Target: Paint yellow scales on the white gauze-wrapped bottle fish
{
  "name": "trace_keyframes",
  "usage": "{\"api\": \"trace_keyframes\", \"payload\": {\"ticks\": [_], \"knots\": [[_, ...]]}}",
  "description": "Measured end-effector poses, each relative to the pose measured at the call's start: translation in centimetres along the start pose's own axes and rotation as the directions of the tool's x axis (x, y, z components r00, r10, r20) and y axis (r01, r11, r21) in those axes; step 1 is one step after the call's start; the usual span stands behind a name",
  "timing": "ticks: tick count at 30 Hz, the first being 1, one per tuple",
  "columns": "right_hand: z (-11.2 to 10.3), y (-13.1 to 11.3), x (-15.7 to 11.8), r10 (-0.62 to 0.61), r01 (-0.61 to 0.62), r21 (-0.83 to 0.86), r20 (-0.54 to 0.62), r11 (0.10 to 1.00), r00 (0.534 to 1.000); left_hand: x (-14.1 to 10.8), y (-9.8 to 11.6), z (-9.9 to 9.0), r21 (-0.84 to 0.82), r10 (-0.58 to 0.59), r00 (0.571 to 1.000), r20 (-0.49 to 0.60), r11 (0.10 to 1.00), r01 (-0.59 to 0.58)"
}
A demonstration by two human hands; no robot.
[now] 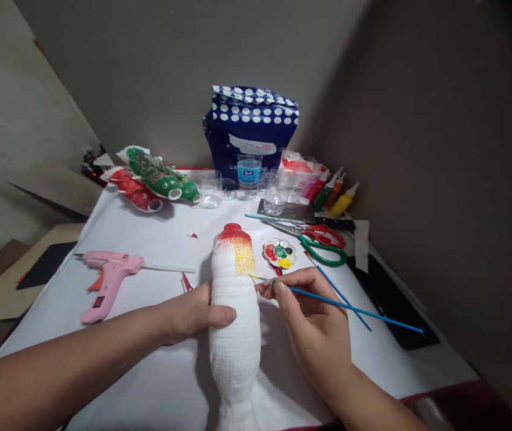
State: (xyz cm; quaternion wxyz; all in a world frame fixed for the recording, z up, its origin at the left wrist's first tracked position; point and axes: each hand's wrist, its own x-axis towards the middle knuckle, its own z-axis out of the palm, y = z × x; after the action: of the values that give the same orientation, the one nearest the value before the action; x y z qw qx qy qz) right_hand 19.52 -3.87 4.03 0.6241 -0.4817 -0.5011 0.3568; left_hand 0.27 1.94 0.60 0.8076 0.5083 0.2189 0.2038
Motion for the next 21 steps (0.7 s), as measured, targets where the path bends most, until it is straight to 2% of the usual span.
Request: {"api": "trace_keyframes", "payload": {"ticks": [8,21], "knots": [[-0.43,0.12,0.08,-0.048,0.046,-0.027,-0.047,0.999,0.998,-0.28,-0.15,-0.30,0.019,-0.050,0.999,0.006,0.999,0.049],[-0.09,0.44,-0.38,-0.032,0.035,0.081,-0.034,0.996,0.999,-0.18,0.26,-0.33,0.024,-0.010,0.998,0.060,1.000,0.009]]}}
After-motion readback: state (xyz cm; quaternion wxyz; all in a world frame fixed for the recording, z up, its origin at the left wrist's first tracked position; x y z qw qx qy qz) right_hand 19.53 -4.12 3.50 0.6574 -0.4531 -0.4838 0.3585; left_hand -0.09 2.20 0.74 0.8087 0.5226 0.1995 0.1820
